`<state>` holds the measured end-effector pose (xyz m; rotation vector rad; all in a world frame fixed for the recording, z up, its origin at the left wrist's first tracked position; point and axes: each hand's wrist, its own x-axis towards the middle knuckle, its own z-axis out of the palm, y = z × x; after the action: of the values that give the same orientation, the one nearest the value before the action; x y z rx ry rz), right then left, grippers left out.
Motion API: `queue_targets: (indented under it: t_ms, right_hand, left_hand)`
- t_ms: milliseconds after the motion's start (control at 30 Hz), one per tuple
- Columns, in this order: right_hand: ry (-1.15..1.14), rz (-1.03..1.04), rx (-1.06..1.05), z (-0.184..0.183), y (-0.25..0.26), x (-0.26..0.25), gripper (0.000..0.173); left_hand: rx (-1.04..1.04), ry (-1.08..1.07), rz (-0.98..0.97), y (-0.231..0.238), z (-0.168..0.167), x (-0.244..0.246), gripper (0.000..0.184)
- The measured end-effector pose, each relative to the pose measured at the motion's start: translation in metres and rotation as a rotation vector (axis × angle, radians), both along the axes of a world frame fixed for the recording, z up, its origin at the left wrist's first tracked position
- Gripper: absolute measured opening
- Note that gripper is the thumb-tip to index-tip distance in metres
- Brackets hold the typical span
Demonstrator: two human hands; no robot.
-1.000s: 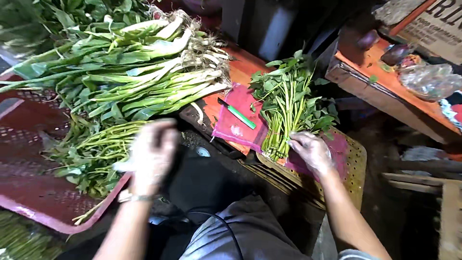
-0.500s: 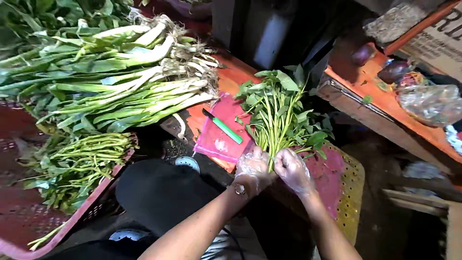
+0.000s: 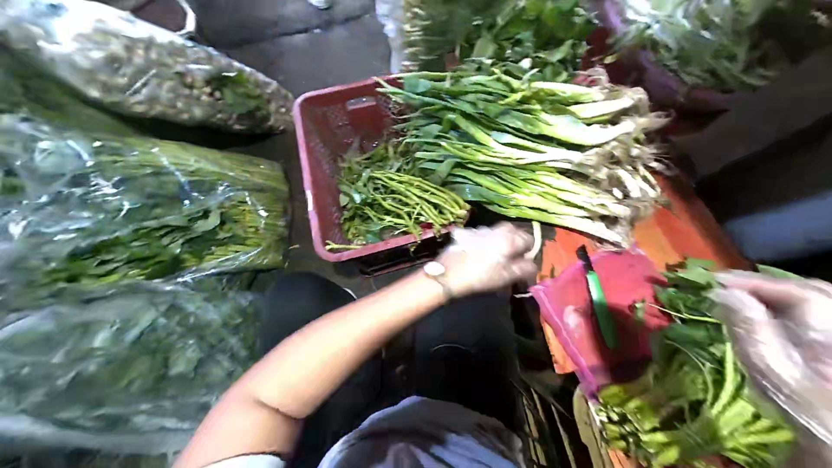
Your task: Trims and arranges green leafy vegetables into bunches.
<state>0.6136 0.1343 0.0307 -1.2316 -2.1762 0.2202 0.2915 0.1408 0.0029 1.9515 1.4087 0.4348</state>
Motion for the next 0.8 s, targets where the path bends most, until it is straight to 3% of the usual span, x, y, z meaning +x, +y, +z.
queue_targets:
  t_ms: [167, 267, 333, 467, 600, 667, 800]
  right_hand:
    - [-0.162, 0.397, -0.126, -0.019, 0.078, -0.151, 0.026]
    - [-0.3, 0.581, -0.29, -0.051, 0.12, -0.255, 0.022]
    - [-0.514, 0.531, -0.477, -0.068, 0.142, -0.321, 0.026]
    - [-0.695, 0.369, -0.593, -0.103, 0.164, -0.395, 0.027]
    - [-0.992, 0.329, -0.625, -0.113, 0.139, -0.423, 0.042]
    - [-1.163, 0.29, -0.614, -0.118, 0.126, -0.43, 0.047]
    - [-1.198, 0.245, -0.653, -0.133, 0.124, -0.432, 0.045]
  left_hand:
    - [-0.201, -0.233, 0.746, 0.002, -0.032, -0.18, 0.037]
    - [-0.376, -0.498, 1.104, -0.003, -0.063, -0.226, 0.036]
    - [-0.484, -0.664, 1.175, 0.002, -0.089, -0.228, 0.036]
    - [-0.674, -0.694, 1.162, 0.028, -0.127, -0.204, 0.035]
    - [-0.823, -0.765, 1.21, 0.044, -0.163, -0.179, 0.032]
    - [-0.877, -0.763, 1.193, 0.054, -0.165, -0.175, 0.033]
    - [-0.856, -0.89, 1.27, 0.067, -0.168, -0.167, 0.036]
